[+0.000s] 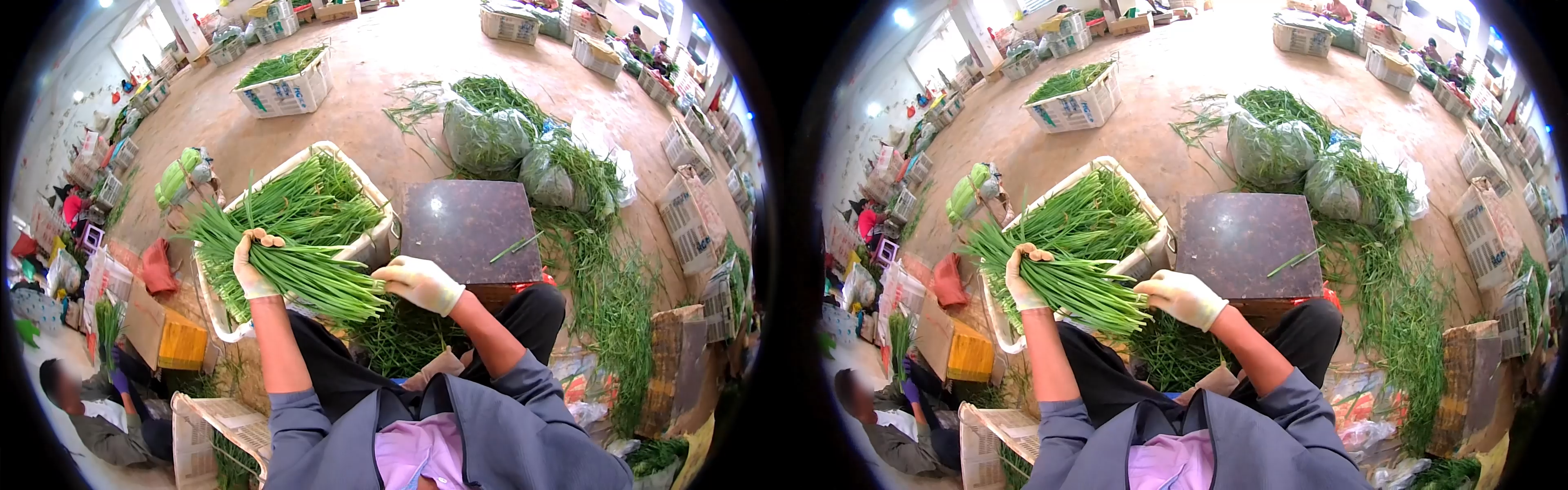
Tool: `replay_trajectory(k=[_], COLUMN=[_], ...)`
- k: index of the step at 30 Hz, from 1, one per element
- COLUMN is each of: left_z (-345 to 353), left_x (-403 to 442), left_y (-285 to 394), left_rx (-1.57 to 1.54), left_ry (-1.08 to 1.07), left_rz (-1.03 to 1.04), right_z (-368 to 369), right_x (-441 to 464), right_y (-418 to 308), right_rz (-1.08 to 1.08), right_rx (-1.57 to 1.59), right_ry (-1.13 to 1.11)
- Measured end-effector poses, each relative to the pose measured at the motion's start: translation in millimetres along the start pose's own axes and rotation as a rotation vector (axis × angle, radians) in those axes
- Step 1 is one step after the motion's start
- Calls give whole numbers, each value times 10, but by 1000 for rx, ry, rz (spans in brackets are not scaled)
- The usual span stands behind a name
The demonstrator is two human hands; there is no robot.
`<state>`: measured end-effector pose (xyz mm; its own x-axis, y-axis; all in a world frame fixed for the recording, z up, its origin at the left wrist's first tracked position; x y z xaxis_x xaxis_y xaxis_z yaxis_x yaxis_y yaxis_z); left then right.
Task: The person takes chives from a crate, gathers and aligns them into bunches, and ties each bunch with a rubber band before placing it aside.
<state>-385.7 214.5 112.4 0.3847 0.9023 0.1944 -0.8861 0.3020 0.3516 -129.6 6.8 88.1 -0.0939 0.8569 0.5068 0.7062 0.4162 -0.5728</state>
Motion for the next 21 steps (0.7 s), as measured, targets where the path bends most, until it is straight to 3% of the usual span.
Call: replay_trajectory(k=[4, 8, 10, 12, 14, 16, 17, 21], left_z=[27, -68, -7, 9, 12, -21, -32, -78], left_x=[16, 13, -8, 14, 46, 71, 80, 208], left_y=[-16, 151, 216, 259, 285, 292, 295, 211], left_rx=[37, 67, 49, 46, 46, 29, 60, 17], left_ry=[16, 54, 69, 87, 105, 213, 186, 471], left_rz=[13, 64, 89, 107, 124, 181, 139, 208], right_z=[180, 108, 225, 249, 266, 317, 337, 297], right_x=[9, -103, -276, -341, -453, -390, -342, -122], right_y=[46, 148, 380, 455, 470, 518, 485, 269], right_rz=[-118, 92, 128, 270, 372, 368, 535, 462], right_rx=[-177, -85, -103, -261, -356, -65, 212, 185], right_ry=[9, 102, -84, -735, -825, -138, -20, 75])
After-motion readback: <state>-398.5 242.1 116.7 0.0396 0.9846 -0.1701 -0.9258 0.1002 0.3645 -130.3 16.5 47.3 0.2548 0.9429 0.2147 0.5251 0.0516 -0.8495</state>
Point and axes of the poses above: each hand's wrist, its own x-axis towards the middle knuckle, its own z-axis out of the palm, y = z × x, the point moved 1 cm from there along x, towards the middle knuckle, and after that the axes turned 8 degrees about -x, right-handed, at the moved point
